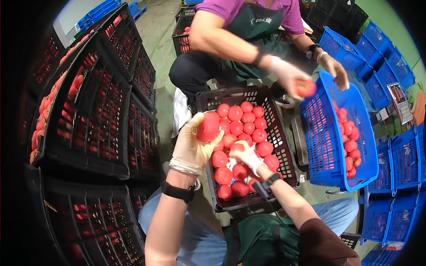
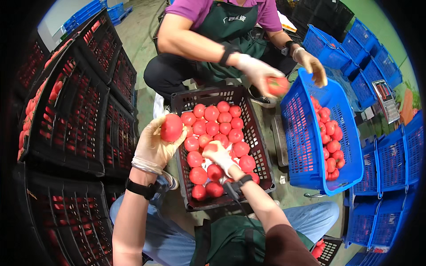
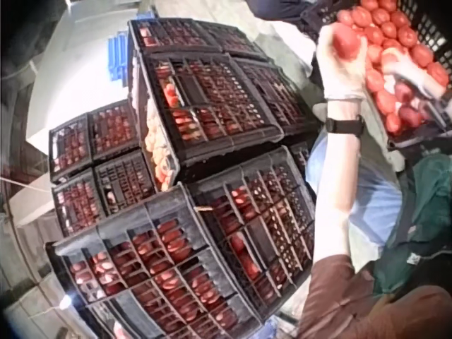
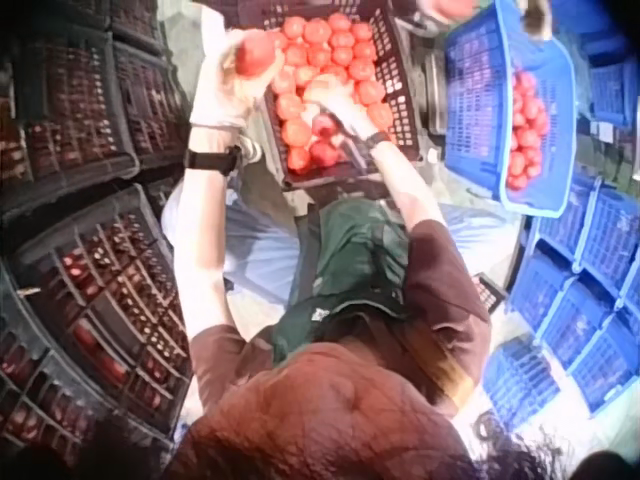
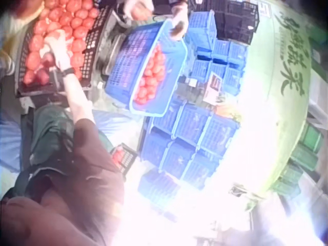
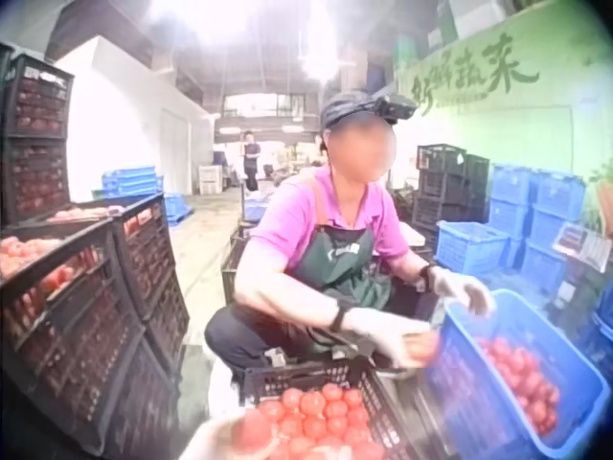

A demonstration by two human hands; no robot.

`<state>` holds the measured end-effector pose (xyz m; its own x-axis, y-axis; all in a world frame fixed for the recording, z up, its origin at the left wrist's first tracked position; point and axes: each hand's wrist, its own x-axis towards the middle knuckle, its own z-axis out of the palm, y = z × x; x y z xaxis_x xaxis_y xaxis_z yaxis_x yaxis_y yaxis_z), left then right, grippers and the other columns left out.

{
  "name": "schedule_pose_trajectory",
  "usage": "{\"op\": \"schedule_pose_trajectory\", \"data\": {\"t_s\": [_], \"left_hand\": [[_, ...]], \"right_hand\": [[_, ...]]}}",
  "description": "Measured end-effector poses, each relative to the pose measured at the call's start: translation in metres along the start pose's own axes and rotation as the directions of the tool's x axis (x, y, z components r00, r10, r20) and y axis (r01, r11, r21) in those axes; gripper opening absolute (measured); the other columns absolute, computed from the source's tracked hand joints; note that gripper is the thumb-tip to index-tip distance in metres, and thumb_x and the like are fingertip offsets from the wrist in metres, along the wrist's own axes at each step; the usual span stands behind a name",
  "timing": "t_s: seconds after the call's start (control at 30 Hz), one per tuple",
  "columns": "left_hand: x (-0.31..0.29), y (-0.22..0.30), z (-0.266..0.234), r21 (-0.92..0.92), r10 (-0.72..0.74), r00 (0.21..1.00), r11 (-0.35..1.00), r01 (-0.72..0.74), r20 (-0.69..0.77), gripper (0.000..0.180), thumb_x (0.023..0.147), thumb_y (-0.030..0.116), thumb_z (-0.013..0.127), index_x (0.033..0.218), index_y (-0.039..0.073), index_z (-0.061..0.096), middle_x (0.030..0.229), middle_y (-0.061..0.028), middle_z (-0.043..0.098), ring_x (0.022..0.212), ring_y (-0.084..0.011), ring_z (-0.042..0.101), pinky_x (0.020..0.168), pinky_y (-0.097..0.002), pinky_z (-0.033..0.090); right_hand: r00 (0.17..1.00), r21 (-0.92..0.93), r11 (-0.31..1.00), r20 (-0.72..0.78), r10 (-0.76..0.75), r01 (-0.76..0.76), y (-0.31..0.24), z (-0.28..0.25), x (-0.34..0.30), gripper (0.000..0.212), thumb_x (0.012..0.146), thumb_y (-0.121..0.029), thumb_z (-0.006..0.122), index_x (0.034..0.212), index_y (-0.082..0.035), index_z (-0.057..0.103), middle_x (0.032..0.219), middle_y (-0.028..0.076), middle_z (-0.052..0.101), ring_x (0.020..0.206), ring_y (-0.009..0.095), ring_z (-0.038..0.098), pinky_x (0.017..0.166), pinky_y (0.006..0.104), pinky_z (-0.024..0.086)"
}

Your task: The recorder and coworkers sort tomatoes from large bins into plastic crates for packaging.

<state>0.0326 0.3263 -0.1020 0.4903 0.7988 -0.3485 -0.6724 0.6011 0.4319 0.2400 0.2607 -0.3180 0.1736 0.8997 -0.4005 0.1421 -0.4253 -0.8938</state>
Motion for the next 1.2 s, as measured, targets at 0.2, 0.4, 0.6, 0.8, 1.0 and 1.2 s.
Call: {"op": "schedule_pose_trajectory", "data": {"t_s": [0.2, 0.4, 0.6, 0.8, 1.0, 1.2], "left_hand": [[-0.006, -0.028, 0.014, 0.354, 0.051, 0.985, 0.929, -0.107, 0.164, 0.054, 0.09, 0.007, 0.064, 0.14, 0.004, 0.045, 0.135, -0.0092, 0.052, 0.124, -0.0249, 0.052, 0.103, -0.0406, 0.047], [-0.02, -0.07, 0.039, 0.855, 0.009, 0.889, 0.269, -0.443, 0.458, 0.085, 0.07, 0.005, 0.08, 0.146, 0.005, 0.042, 0.139, -0.0131, 0.054, 0.132, -0.0231, 0.047, 0.109, -0.0335, 0.039], [-0.009, -0.09, 0.036, 0.818, -0.259, 0.803, -0.075, -0.571, 0.537, 0.076, 0.079, 0.02, 0.075, 0.146, 0.006, 0.042, 0.146, -0.0135, 0.048, 0.142, -0.0307, 0.036, 0.117, -0.0411, 0.026], [-0.002, -0.074, 0.028, 0.758, -0.102, 0.752, 0.132, -0.639, 0.652, 0.035, 0.094, 0.005, 0.056, 0.128, 0.004, 0.063, 0.136, -0.0184, 0.057, 0.133, -0.0258, 0.048, 0.111, -0.0354, 0.035], [0.003, -0.054, 0.037, 0.821, 0.14, 0.858, 0.25, -0.513, 0.494, 0.028, 0.094, 0.006, 0.056, 0.119, -0.001, 0.066, 0.116, -0.0079, 0.069, 0.107, -0.0151, 0.061, 0.097, -0.0282, 0.045], [-0.007, -0.019, 0.022, 0.774, 0.232, 0.933, 0.522, -0.359, 0.276, 0.037, 0.095, 0.025, 0.059, 0.122, 0.001, 0.065, 0.118, -0.0085, 0.068, 0.099, -0.0101, 0.064, 0.084, -0.0235, 0.048]], "right_hand": [[0.895, 0.908, 0.042, 0.417, -0.16, -0.416, -0.055, -0.061, -0.071, 0.086, 0.084, -0.076, 0.048, 0.121, 0.001, 0.056, 0.113, 0.023, 0.065, 0.091, 0.032, 0.066, 0.076, 0.041, 0.055], [0.818, 0.933, 0.033, 0.331, -0.471, -0.358, -0.102, -0.052, -0.128, 0.093, 0.078, -0.082, 0.048, 0.138, -0.011, 0.045, 0.148, 0.017, 0.042, 0.132, 0.041, 0.043, 0.11, 0.0647, 0.027], [0.952, 0.965, 0.25, 0.005, -0.307, 0.075, -0.09, -0.059, -0.155, 0.088, 0.076, -0.057, 0.074, 0.142, -0.014, 0.035, 0.143, 0.007, 0.044, 0.134, 0.025, 0.041, 0.116, 0.0509, 0.024], [0.932, 0.941, 0.216, -0.188, -0.311, 0.262, -0.101, -0.09, -0.172, 0.063, 0.086, -0.06, 0.056, 0.126, -0.012, 0.051, 0.125, 0.009, 0.057, 0.124, 0.029, 0.047, 0.104, 0.0582, 0.037], [0.835, 0.905, -0.303, -0.401, -0.376, 0.299, -0.108, -0.229, -0.174, 0.059, 0.088, -0.053, 0.051, 0.105, 0.003, 0.054, 0.114, 0.022, 0.058, 0.12, 0.033, 0.048, 0.096, 0.0512, 0.039], [0.856, 0.686, 0.514, -0.429, -0.287, 0.516, -0.097, -0.247, -0.125, 0.052, 0.089, -0.041, 0.068, 0.122, -0.003, 0.056, 0.132, 0.013, 0.057, 0.115, 0.023, 0.06, 0.105, 0.0318, 0.043]]}}
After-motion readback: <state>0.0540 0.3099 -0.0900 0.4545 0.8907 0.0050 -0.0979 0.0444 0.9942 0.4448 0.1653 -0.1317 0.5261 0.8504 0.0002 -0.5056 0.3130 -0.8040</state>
